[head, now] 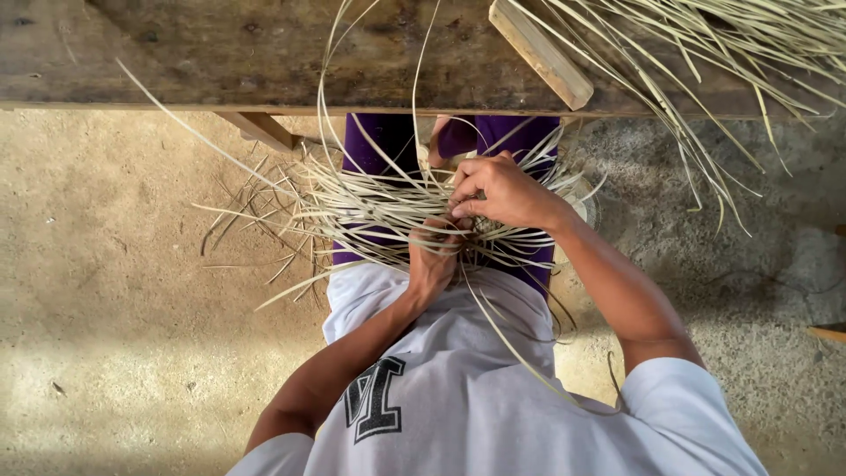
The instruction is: Weaving dried plant fibers together to create a structured object like a hat or basket
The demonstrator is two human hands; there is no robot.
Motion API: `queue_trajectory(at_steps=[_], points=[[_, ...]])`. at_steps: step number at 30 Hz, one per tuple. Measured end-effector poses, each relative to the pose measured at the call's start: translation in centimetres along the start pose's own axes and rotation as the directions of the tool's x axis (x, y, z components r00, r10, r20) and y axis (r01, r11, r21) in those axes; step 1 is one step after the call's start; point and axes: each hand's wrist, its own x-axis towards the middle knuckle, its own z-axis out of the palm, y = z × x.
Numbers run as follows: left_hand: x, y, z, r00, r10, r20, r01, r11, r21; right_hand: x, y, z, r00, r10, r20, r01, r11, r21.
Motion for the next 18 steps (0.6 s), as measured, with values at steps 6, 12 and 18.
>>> queue_trajectory(at_steps=[6, 12, 18], points=[[0.7, 0.2, -0.2, 0.99, -0.107, 0.092, 0.116, 0.988, -0.104, -0.7, 0.7, 0.8, 0.998, 0.015, -0.069, -0.017, 1.0, -0.025], [-0.4, -3.3, 0.8, 0.983, -0.048, 0.179, 0.031, 0.995, 0.096, -0.5, 2.6, 3.4, 0.978, 0.123, -0.17, -0.089, 0.977, 0.194], [0.2, 0.0, 0.3, 0.99, 0.027, 0.141, -0.042, 0.994, 0.1, -2.6, -0.2, 0.7, 0.971, 0.107, -0.214, -0.044, 0.96, 0.278]])
